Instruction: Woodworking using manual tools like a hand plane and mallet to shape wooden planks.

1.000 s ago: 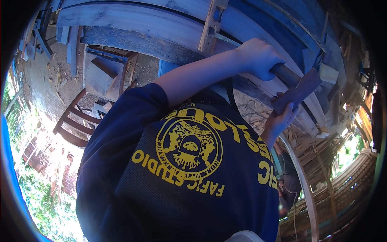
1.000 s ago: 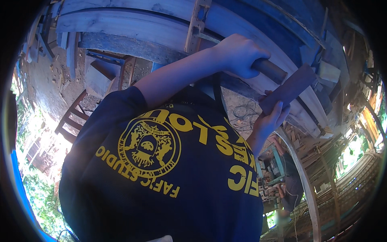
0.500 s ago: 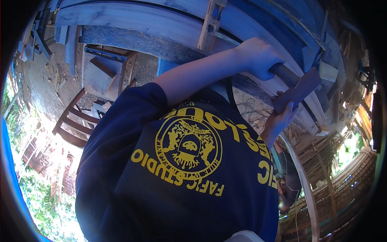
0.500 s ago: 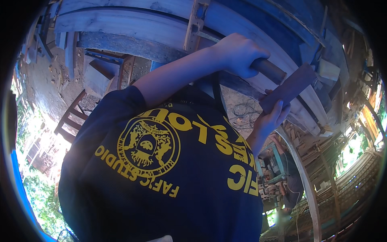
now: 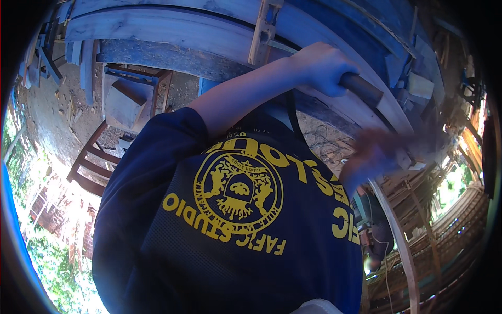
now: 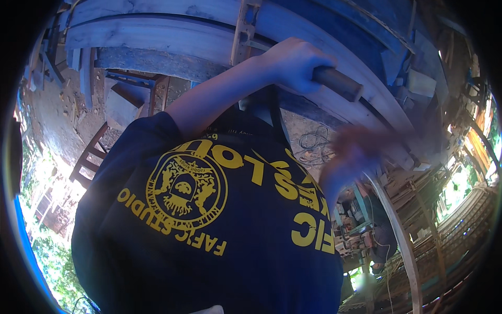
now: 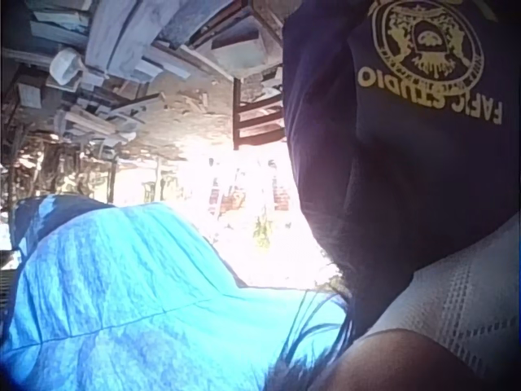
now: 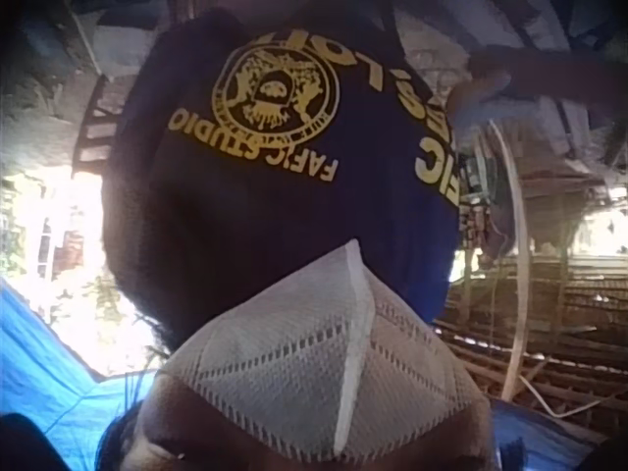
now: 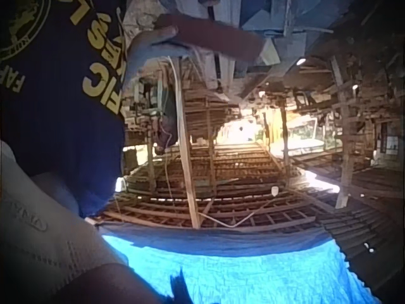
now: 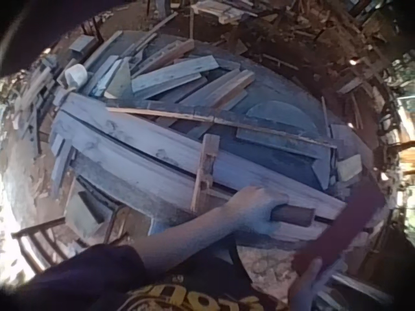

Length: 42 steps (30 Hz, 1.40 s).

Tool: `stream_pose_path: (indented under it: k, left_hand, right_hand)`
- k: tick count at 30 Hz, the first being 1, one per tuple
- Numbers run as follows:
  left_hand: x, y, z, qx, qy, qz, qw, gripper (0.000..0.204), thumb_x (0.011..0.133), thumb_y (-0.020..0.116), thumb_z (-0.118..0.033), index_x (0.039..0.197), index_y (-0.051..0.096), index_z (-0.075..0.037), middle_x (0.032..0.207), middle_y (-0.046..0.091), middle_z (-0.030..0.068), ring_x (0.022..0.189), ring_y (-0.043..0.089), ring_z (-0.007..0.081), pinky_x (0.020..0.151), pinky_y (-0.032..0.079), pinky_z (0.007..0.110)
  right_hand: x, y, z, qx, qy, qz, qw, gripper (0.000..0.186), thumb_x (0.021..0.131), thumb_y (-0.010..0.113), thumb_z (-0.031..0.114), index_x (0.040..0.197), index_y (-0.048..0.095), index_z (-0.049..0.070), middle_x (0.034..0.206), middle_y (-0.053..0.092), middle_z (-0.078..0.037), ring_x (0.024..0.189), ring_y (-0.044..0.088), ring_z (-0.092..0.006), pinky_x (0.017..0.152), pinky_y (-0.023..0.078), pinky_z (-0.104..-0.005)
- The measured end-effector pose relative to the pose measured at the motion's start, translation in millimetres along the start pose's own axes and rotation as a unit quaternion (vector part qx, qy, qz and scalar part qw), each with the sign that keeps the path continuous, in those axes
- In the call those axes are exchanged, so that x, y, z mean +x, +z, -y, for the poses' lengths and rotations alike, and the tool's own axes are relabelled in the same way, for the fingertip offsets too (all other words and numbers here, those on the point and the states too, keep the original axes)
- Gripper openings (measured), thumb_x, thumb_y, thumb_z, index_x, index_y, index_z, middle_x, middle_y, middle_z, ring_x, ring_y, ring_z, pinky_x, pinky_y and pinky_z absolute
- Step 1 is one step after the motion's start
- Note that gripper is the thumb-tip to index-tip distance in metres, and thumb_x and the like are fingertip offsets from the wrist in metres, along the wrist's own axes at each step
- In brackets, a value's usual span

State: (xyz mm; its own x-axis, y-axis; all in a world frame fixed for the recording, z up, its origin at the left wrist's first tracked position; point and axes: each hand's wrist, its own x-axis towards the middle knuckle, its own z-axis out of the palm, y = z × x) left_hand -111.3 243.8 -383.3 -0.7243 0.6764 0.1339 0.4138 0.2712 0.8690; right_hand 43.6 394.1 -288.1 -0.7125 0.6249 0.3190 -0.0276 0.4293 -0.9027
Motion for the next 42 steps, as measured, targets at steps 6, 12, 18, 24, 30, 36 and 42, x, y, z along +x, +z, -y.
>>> stream_pose_path:
  k: [6,12,18,24,30,36,42]
  left_hand:
    - [2.3,-2.2,10.6,-0.014,0.007,-0.036,0.999,0.032,0.068,0.069,-0.026,0.098,0.065,-0.018,0.076,0.066,0.0084,0.074,0.066,0.0318,0.066,0.052,0.044]
    - [10.7,-5.7,4.9,-0.026,0.005,-0.013,1.0,0.041,0.068,0.07,-0.03,0.106,0.066,-0.016,0.079,0.068,0.0092,0.076,0.066,0.0313,0.069,0.053,0.043]
    - [6.6,-2.2,7.8,-0.035,0.003,-0.014,0.999,0.039,0.069,0.07,-0.029,0.105,0.065,-0.016,0.078,0.068,0.0081,0.075,0.067,0.0304,0.068,0.052,0.043]
    - [5.0,8.9,15.0,0.033,0.002,0.042,0.999,0.029,0.072,0.069,-0.026,0.099,0.064,-0.015,0.078,0.067,0.0079,0.076,0.067,0.0296,0.067,0.052,0.043]
    - [0.6,13.7,7.6,0.069,0.01,0.071,0.995,0.025,0.074,0.066,-0.022,0.098,0.065,-0.016,0.079,0.068,0.0074,0.076,0.067,0.0287,0.067,0.053,0.042]
    - [-1.4,40.0,10.0,0.127,0.0,0.147,0.981,0.026,0.073,0.067,-0.021,0.098,0.064,-0.016,0.08,0.069,0.0062,0.074,0.068,0.0258,0.067,0.054,0.041]
    - [-27.4,14.3,-27.1,0.15,-0.03,0.046,0.987,0.026,0.076,0.069,-0.023,0.1,0.063,-0.016,0.083,0.068,0.0069,0.074,0.069,0.0251,0.066,0.054,0.038]
  right_hand:
    - [30.5,-4.6,26.9,0.027,0.04,0.131,0.99,0.053,0.095,0.055,0.044,0.12,0.046,-0.001,0.099,0.061,-0.016,0.087,0.063,-0.0214,0.074,0.053,-0.0341]
    - [-9.8,-19.2,-9.9,-0.252,0.002,0.139,0.958,0.051,0.091,0.058,0.034,0.125,0.043,0.0,0.099,0.059,-0.015,0.086,0.06,-0.0244,0.078,0.05,-0.0329]
    - [37.0,-22.0,28.4,0.044,-0.033,-0.047,0.997,0.055,0.093,0.054,0.046,0.125,0.043,0.002,0.11,0.054,-0.02,0.091,0.059,-0.0237,0.075,0.049,-0.0321]
    - [8.7,-10.6,3.5,-0.267,0.058,0.158,0.949,0.052,0.095,0.054,0.044,0.123,0.046,0.001,0.107,0.06,-0.019,0.09,0.062,-0.0238,0.073,0.051,-0.0322]
    - [51.7,-13.7,56.4,-0.117,0.054,-0.048,0.991,0.06,0.092,0.058,0.041,0.132,0.039,0.001,0.095,0.062,-0.019,0.078,0.063,-0.0225,0.059,0.051,-0.027]
    - [38.5,-16.5,46.2,-0.056,0.094,-0.067,0.992,0.062,0.09,0.058,0.039,0.136,0.037,0.002,0.092,0.063,-0.019,0.07,0.063,-0.0217,0.047,0.042,-0.0212]
    - [29.2,-25.1,24.1,-0.037,0.155,-0.05,0.986,0.053,0.093,0.055,0.038,0.129,0.042,0.003,0.089,0.064,-0.018,0.067,0.062,-0.0177,0.043,0.033,-0.02]
